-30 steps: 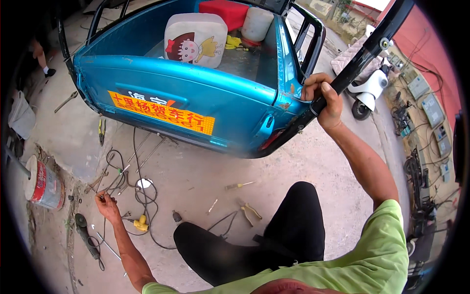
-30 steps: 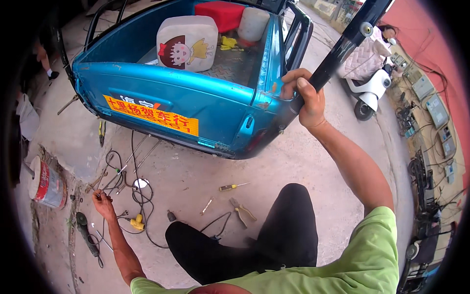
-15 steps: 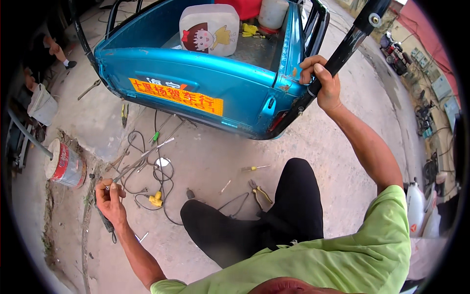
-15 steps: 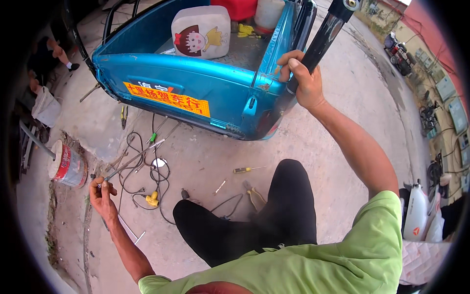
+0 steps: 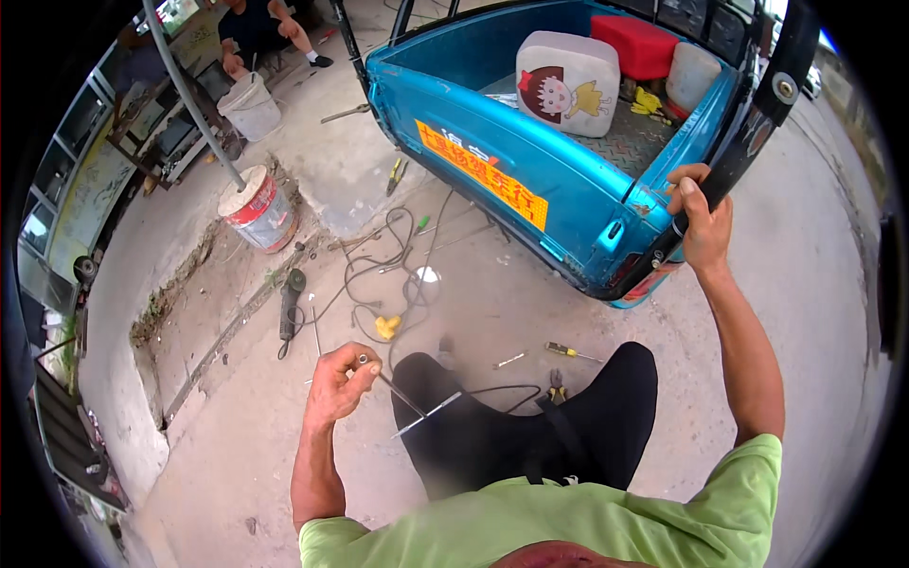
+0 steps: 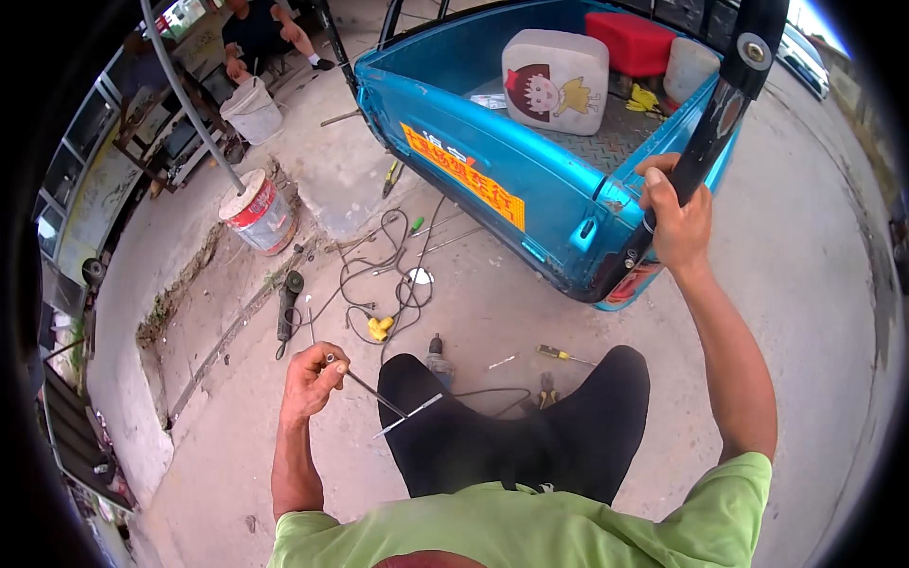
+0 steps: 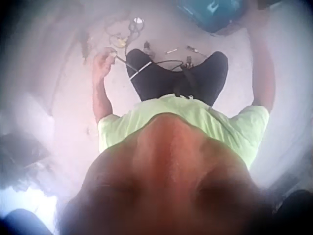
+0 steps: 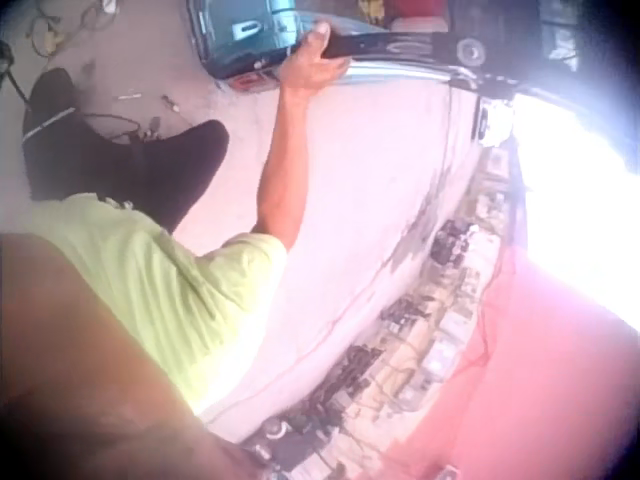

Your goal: The person aligns a black pole onto the mount of a cargo cart, inserts a metal rod through the mounting hole, and then inserts a small metal pin into the bracket by hand to secure the pole.

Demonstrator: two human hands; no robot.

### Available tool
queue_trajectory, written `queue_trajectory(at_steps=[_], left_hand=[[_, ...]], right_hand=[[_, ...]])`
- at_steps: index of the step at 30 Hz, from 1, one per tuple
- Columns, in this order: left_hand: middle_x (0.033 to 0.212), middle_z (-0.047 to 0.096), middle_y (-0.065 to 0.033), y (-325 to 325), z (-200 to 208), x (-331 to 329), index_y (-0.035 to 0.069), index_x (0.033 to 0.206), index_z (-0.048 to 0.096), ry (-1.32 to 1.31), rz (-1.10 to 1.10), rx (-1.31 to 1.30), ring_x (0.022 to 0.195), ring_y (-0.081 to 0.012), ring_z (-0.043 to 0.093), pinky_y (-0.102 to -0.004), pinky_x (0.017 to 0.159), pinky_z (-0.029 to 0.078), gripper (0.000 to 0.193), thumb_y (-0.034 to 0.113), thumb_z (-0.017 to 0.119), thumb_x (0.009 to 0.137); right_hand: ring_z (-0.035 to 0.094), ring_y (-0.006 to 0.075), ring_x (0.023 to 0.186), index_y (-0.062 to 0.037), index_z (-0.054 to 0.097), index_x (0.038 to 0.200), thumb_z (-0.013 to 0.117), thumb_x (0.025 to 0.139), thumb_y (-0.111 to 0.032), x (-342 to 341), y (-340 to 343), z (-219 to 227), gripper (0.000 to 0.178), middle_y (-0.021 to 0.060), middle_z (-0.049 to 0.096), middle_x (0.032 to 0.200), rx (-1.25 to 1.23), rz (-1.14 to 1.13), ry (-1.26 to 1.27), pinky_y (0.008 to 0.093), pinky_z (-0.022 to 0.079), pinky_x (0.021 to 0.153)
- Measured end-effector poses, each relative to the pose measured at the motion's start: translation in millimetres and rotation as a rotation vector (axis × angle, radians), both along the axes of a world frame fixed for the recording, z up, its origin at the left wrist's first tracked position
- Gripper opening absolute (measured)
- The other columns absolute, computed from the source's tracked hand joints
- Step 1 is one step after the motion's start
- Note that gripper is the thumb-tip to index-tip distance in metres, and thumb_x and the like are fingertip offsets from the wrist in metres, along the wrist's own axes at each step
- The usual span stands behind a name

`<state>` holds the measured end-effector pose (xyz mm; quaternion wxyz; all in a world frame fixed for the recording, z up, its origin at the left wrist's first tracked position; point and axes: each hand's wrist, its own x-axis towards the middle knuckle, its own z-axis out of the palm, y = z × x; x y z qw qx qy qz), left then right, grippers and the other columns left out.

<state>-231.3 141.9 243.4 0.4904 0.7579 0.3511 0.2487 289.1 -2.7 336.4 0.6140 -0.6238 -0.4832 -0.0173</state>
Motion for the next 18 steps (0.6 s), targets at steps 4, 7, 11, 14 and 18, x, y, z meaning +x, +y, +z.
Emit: queue_trajectory(at_steps=[4,7,11,14,18], left_hand=[[0.082,0.059,-0.0034,-18,-39,5,0.001,0.090,0.061,0.273,0.063,0.196,0.080,-0.0142,0.056,-0.0321,0.071,0.047,0.020,0.018,0.069,0.097],[0.084,0.061,-0.0088,-57,-106,4,0.003,0.096,0.061,0.361,0.128,0.016,0.078,-0.0194,0.058,-0.0357,0.071,0.049,0.024,0.026,0.068,0.098],[0.085,0.060,-0.0213,-116,-173,18,0.003,0.093,0.056,0.352,0.281,0.293,0.084,-0.0448,0.060,-0.0510,0.074,0.047,0.026,0.027,0.060,0.100],[0.081,0.065,-0.0202,-119,-161,32,0.003,0.094,0.057,0.348,0.412,0.225,0.080,-0.0427,0.064,-0.0503,0.073,0.050,0.026,0.028,0.059,0.101],[0.079,0.070,-0.0197,-99,-140,21,0.002,0.097,0.060,0.661,0.387,0.239,0.076,-0.0394,0.070,-0.0478,0.073,0.053,0.032,0.033,0.057,0.102]], right_hand=[[0.056,0.0097,0.070,-0.0015,0.067,0.103,0.063,0.097,-0.032,-6,2,-2,0.031,0.0014,0.059,0.075,0.012,0.011,0.005,0.0288,0.044,0.062],[0.056,0.0098,0.071,-0.0014,0.067,0.103,0.064,0.095,-0.027,-13,6,2,0.027,0.0017,0.060,0.076,-0.026,0.018,0.049,0.0301,0.046,0.064],[0.057,0.0129,0.072,-0.0002,0.066,0.103,0.065,0.093,-0.025,-9,-2,9,0.027,0.0031,0.061,0.078,-0.087,0.040,-0.033,0.0315,0.047,0.068],[0.059,0.0144,0.073,0.0002,0.066,0.103,0.065,0.091,-0.025,-2,-8,23,0.027,0.0049,0.063,0.081,-0.200,0.070,-0.040,0.0317,0.047,0.068],[0.061,0.0162,0.074,0.0030,0.066,0.103,0.069,0.085,-0.037,6,-22,34,0.044,0.0081,0.063,0.080,-0.356,0.185,-0.122,0.0332,0.050,0.070]])
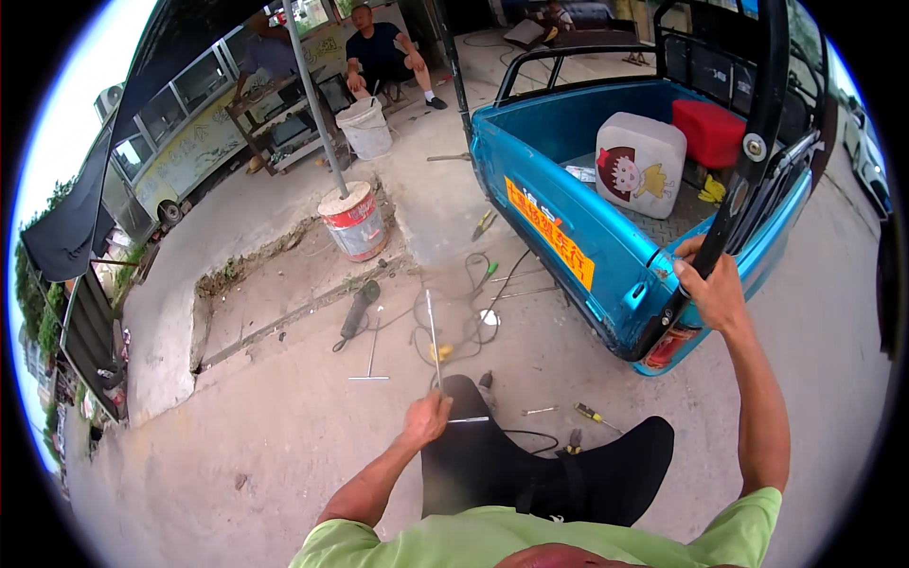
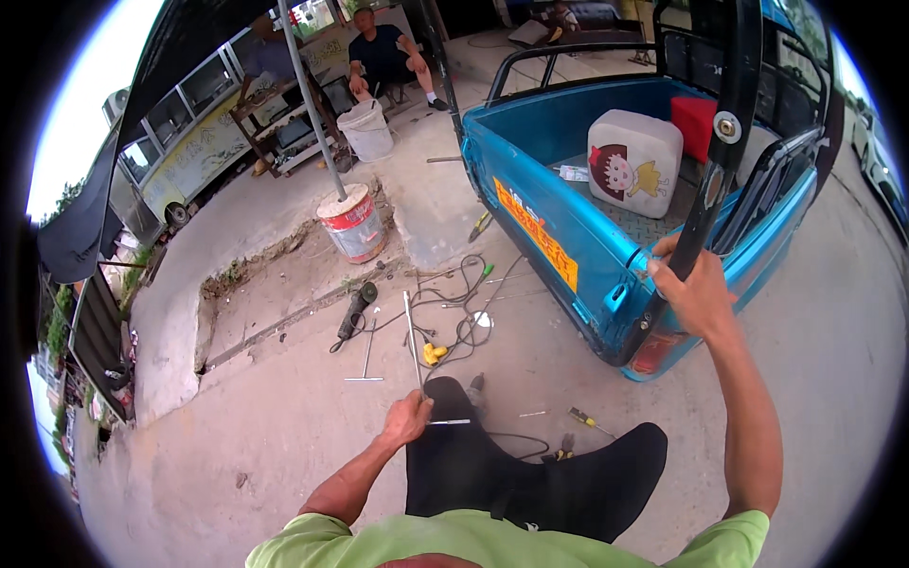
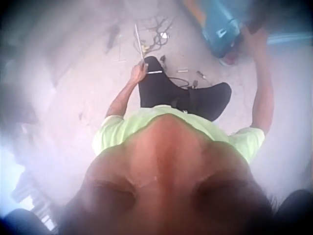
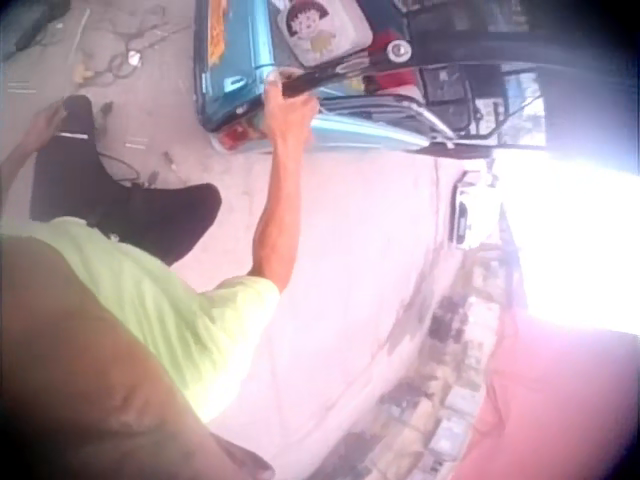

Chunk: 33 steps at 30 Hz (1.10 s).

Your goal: The person aligns a black pole onto the mount of a cargo cart, inserts a metal rod through the mounting hole, and then inserts a small metal pin into the bracket by hand to secure the pole.

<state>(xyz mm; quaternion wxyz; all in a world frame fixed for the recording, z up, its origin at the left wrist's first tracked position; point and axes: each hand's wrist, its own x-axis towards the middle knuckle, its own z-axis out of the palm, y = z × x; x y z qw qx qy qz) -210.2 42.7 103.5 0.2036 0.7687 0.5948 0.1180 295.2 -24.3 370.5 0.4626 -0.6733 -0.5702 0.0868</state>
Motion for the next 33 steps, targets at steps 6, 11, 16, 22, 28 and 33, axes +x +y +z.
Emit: queue_trajectory(at_steps=[6,11,16,22,28,33], left_hand=[[0.071,0.064,-0.0145,12,81,-2,0.005,0.106,0.057,-0.321,0.147,-0.474,0.055,-0.0272,0.060,-0.0383,0.054,0.048,0.031,0.036,0.055,0.101],[0.064,0.049,-0.0050,-11,130,26,0.002,0.107,0.061,-0.919,0.350,-0.769,0.046,-0.0109,0.030,-0.0282,0.046,0.026,0.045,0.043,0.043,0.108],[0.062,0.046,-0.0026,-45,94,30,0.003,0.098,0.062,-1.244,0.184,-0.933,0.046,-0.0097,0.029,-0.0276,0.045,0.024,0.042,0.043,0.051,0.107],[0.058,0.041,0.0030,-88,105,73,0.003,0.104,0.069,-1.050,0.061,-0.614,0.048,-0.0081,0.036,-0.0253,0.042,0.025,0.022,0.022,0.059,0.101],[0.055,0.049,-0.0060,-101,103,63,-0.004,0.112,0.067,-1.332,0.029,-0.690,0.046,-0.0161,0.041,-0.0313,0.049,0.036,0.031,0.021,0.052,0.100],[0.063,0.058,-0.0138,-103,121,66,0.001,0.122,0.066,-1.554,-0.154,-0.639,0.050,-0.0190,0.047,-0.0343,0.052,0.039,0.033,0.023,0.051,0.102]], right_hand=[[0.065,0.0284,0.078,0.0036,0.067,0.096,0.070,0.083,-0.045,29,-6,19,0.051,0.0145,0.066,0.082,-0.030,0.229,-0.275,0.0416,0.050,0.073],[0.063,0.0269,0.073,0.0012,0.067,0.083,0.070,0.083,-0.045,25,-1,-3,0.047,0.0139,0.064,0.076,0.035,0.161,-0.245,0.0392,0.049,0.068],[0.061,0.0247,0.067,0.0005,0.066,0.079,0.070,0.083,-0.042,17,3,-11,0.043,0.0120,0.062,0.069,0.099,0.099,-0.183,0.0387,0.047,0.064],[0.060,0.0232,0.065,-0.0004,0.066,0.077,0.067,0.086,-0.045,17,2,-18,0.045,0.0103,0.061,0.067,0.097,0.048,-0.180,0.0377,0.045,0.062],[0.061,0.0247,0.064,-0.0005,0.070,0.078,0.063,0.089,-0.048,11,2,-17,0.050,0.0116,0.061,0.065,0.089,0.050,-0.224,0.0405,0.045,0.063],[0.060,0.0226,0.064,-0.0030,0.070,0.075,0.056,0.089,-0.063,32,-1,-29,0.063,0.0103,0.062,0.064,0.081,-0.008,-0.234,0.0397,0.043,0.061]])
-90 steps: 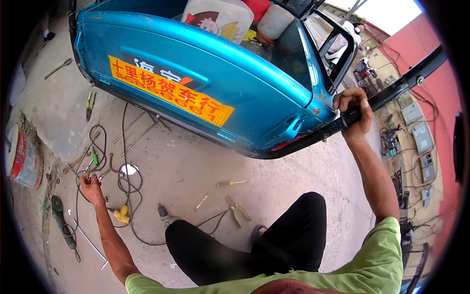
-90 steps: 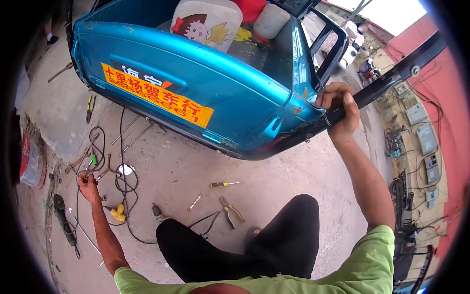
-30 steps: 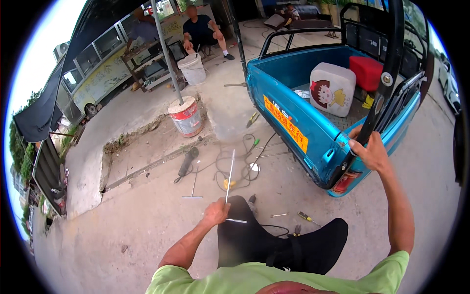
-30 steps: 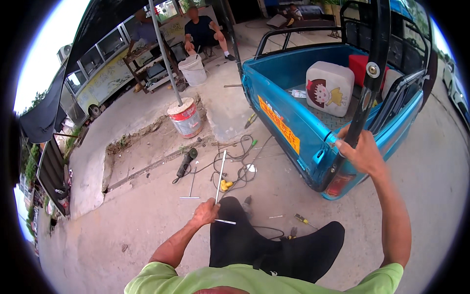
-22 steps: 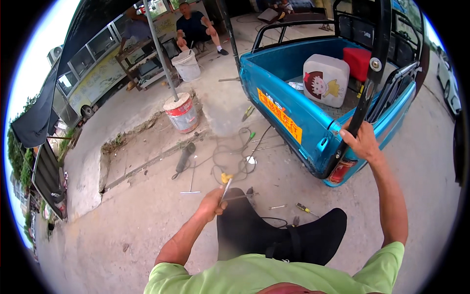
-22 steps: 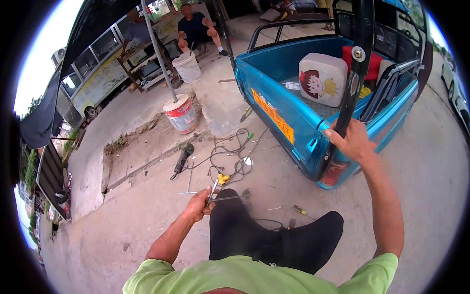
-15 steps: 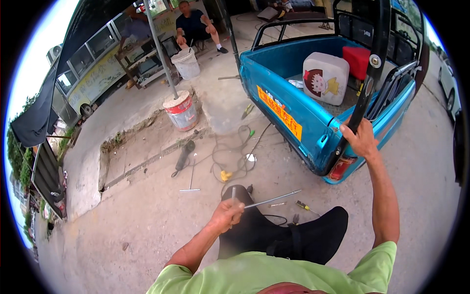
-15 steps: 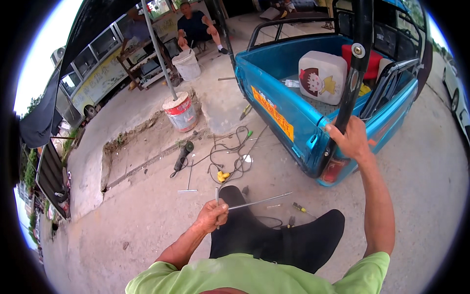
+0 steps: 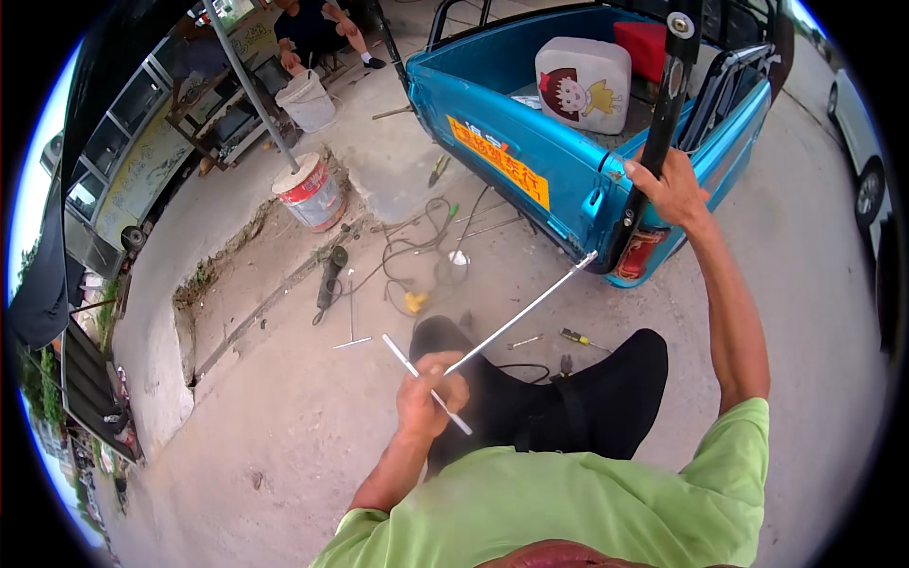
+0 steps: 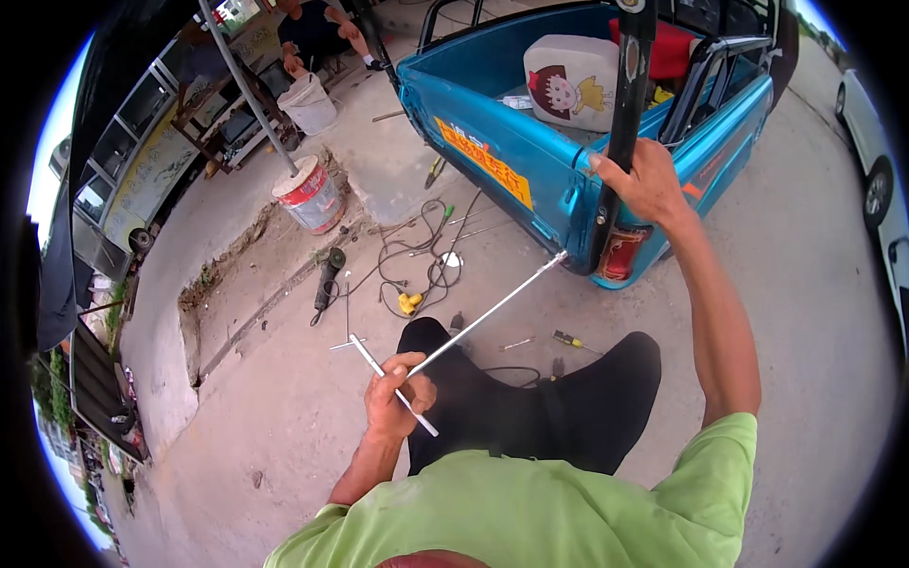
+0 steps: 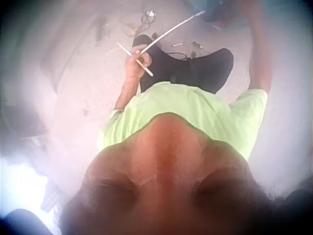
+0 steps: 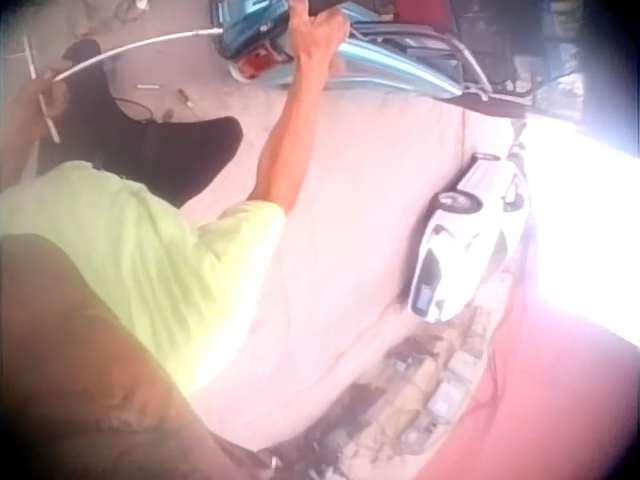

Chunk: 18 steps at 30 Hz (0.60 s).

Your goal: The person aligns a black pole onto the mount of a cargo cart, inserts a metal rod through the mounting hole, and then inserts a small metal pin into the bracket by hand to secure the pole.

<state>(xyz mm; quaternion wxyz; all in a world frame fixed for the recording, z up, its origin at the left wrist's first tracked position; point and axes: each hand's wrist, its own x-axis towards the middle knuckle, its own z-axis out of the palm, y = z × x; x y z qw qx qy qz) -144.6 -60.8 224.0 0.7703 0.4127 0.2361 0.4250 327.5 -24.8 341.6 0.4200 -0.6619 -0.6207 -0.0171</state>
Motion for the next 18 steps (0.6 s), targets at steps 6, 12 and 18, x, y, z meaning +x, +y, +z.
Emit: queue_trajectory(at_steps=[6,12,18], left_hand=[[0.063,0.057,-0.0123,-10,5,5,-0.003,0.120,0.064,0.031,0.149,0.150,0.046,-0.0162,0.047,-0.0297,0.046,0.039,0.031,0.020,0.051,0.104],[0.068,0.061,-0.0140,-17,13,27,-0.004,0.120,0.064,0.067,0.123,0.236,0.049,-0.0162,0.051,-0.0286,0.047,0.042,0.031,0.020,0.054,0.103],[0.075,0.066,-0.0170,-27,23,42,-0.007,0.121,0.063,0.166,0.089,0.441,0.053,-0.0158,0.054,-0.0260,0.050,0.047,0.033,0.019,0.056,0.103]], right_hand=[[0.054,0.0179,0.067,-0.0047,0.066,0.079,0.057,0.088,-0.067,-7,22,-8,0.063,0.0056,0.056,0.067,-0.010,0.033,-0.015,0.0385,0.040,0.060],[0.063,0.0223,0.072,-0.0063,0.072,0.085,0.055,0.087,-0.074,3,16,-16,0.070,0.0103,0.063,0.071,-0.028,-0.044,-0.061,0.0390,0.049,0.063],[0.064,0.0224,0.073,-0.0063,0.072,0.086,0.056,0.087,-0.071,1,17,-17,0.067,0.0100,0.063,0.072,-0.043,-0.037,-0.074,0.0404,0.049,0.066]])
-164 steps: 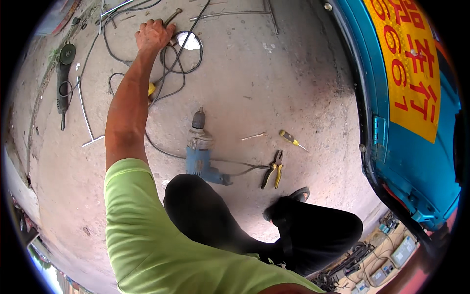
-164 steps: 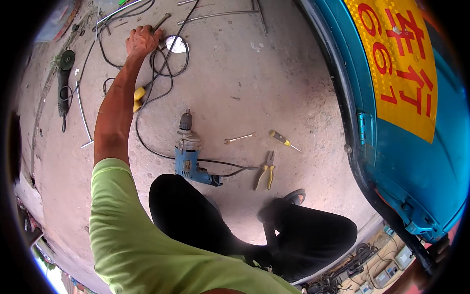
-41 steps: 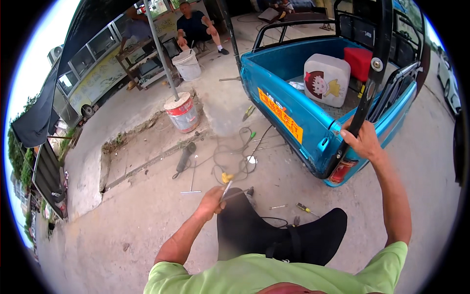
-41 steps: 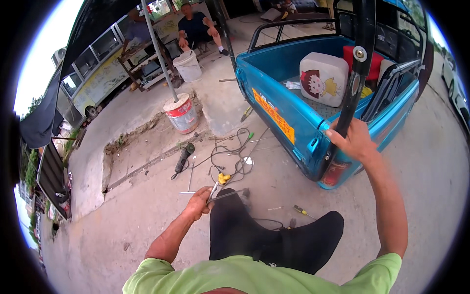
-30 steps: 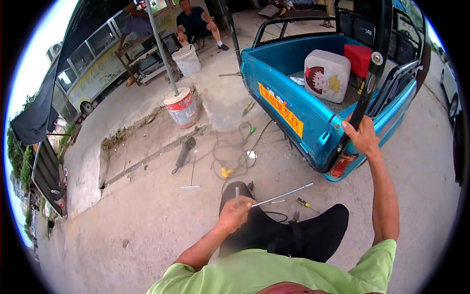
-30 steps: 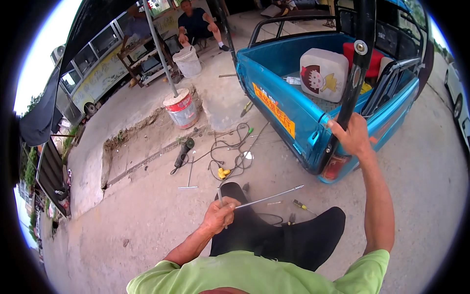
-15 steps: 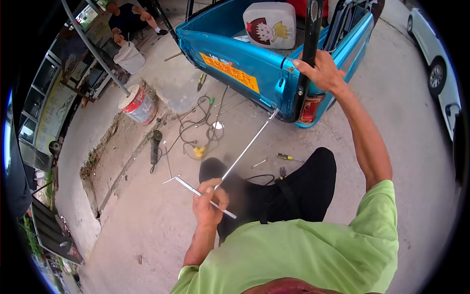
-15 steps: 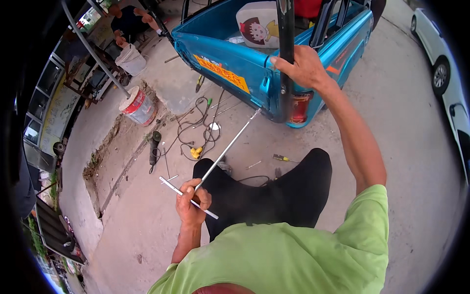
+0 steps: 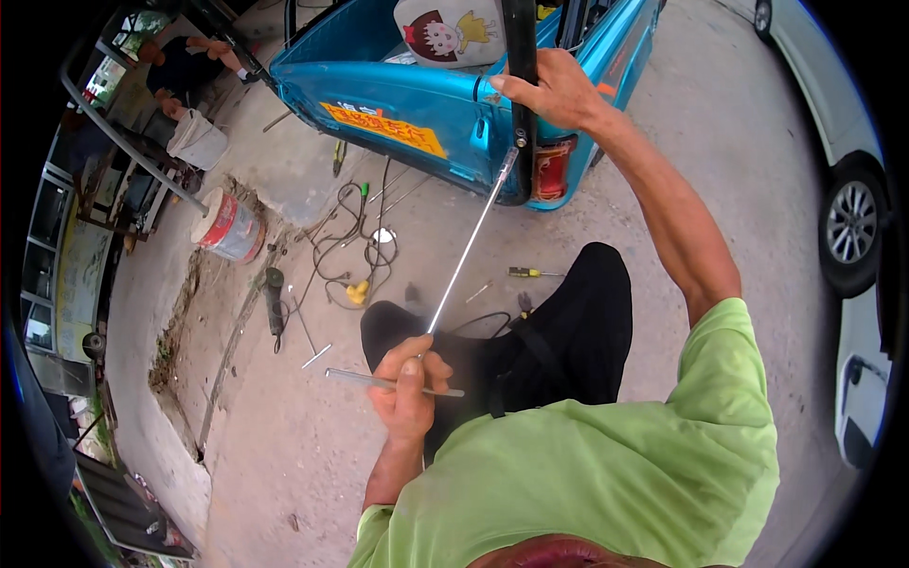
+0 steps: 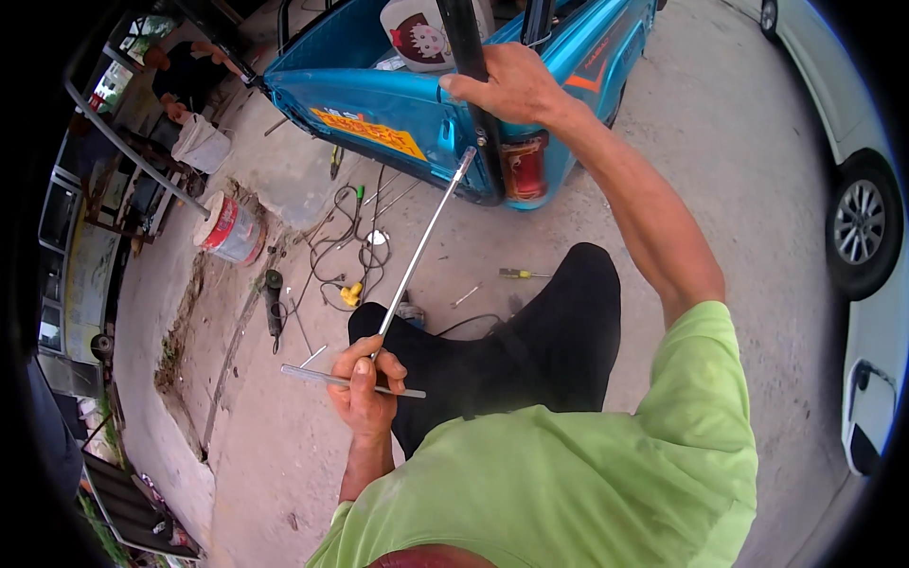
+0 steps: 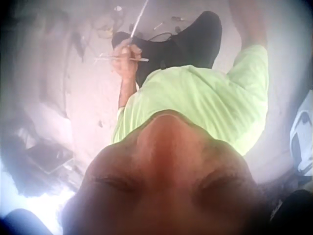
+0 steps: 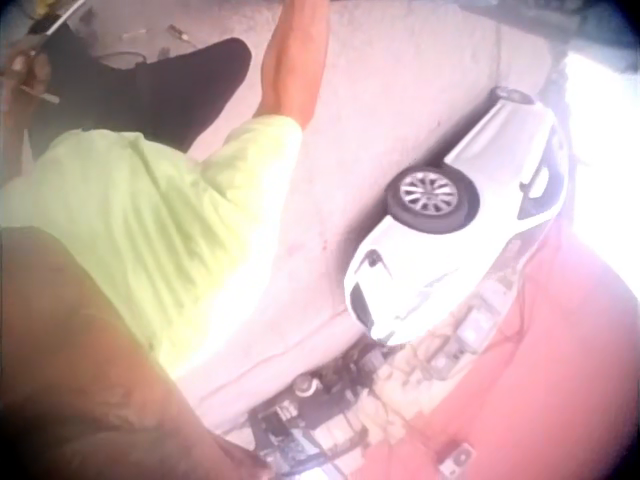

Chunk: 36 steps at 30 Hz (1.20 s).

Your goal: The person aligns a black pole onto the mount of a cargo cart, inserts a metal rod through the mounting hole, and then inserts a small metal pin into the bracket by hand to secure the pole.

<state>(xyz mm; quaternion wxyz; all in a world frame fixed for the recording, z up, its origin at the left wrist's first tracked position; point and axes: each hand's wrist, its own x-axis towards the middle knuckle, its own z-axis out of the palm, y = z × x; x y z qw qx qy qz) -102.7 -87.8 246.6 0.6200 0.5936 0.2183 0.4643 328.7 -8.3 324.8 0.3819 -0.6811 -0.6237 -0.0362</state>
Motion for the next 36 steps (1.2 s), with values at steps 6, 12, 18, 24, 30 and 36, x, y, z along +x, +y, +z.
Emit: queue_trajectory(at_steps=[6,12,18,24,30,36], left_hand=[[0.083,0.068,-0.0143,-4,3,8,-0.006,0.122,0.066,0.036,-0.004,0.027,0.060,-0.0151,0.057,-0.0264,0.054,0.046,0.031,0.015,0.056,0.102],[0.083,0.068,-0.0142,-2,2,16,-0.007,0.122,0.066,0.098,0.007,0.131,0.059,-0.0137,0.057,-0.0251,0.053,0.047,0.031,0.017,0.055,0.104],[0.075,0.066,-0.0105,3,24,30,-0.006,0.113,0.068,0.406,-0.026,0.908,0.058,-0.0173,0.060,-0.0278,0.056,0.049,0.020,0.001,0.059,0.096],[0.076,0.065,-0.0113,-4,45,25,-0.005,0.124,0.062,0.385,-0.227,0.442,0.059,-0.0170,0.058,-0.0267,0.054,0.047,0.031,0.016,0.060,0.101],[0.081,0.046,-0.0025,-11,25,21,0.012,0.145,0.055,-0.544,-0.363,-1.094,0.064,-0.0140,0.044,-0.0292,0.053,0.037,0.048,0.042,0.038,0.112],[0.091,0.046,-0.0043,-32,23,24,0.022,0.155,0.043,-0.526,-0.545,-0.962,0.071,-0.0171,0.046,-0.0310,0.062,0.049,0.048,0.039,0.044,0.111]], right_hand=[[0.063,0.0223,0.072,-0.0070,0.072,0.087,0.058,0.088,-0.069,-3,-1,1,0.064,0.0091,0.063,0.072,0.018,-0.014,0.008,0.0402,0.049,0.065],[0.060,0.0198,0.068,-0.0077,0.071,0.085,0.054,0.089,-0.072,-4,-3,4,0.066,0.0075,0.058,0.067,-0.019,0.000,-0.025,0.0395,0.047,0.063],[0.059,0.0205,0.067,-0.0058,0.071,0.087,0.054,0.089,-0.072,-3,-2,4,0.069,0.0078,0.058,0.068,-0.026,0.005,-0.019,0.0401,0.046,0.062],[0.060,0.0218,0.067,-0.0040,0.071,0.087,0.052,0.089,-0.072,-4,-5,4,0.071,0.0095,0.059,0.069,0.005,0.003,-0.003,0.0403,0.045,0.061],[0.060,0.0241,0.066,-0.0039,0.071,0.087,0.056,0.089,-0.067,-4,-5,5,0.065,0.0110,0.059,0.068,0.012,0.022,-0.015,0.0413,0.046,0.062],[0.061,0.0269,0.080,-0.0023,0.069,0.103,0.063,0.091,-0.050,-14,-30,1,0.049,0.0124,0.062,0.087,0.418,-0.023,-0.229,0.0415,0.049,0.072]])
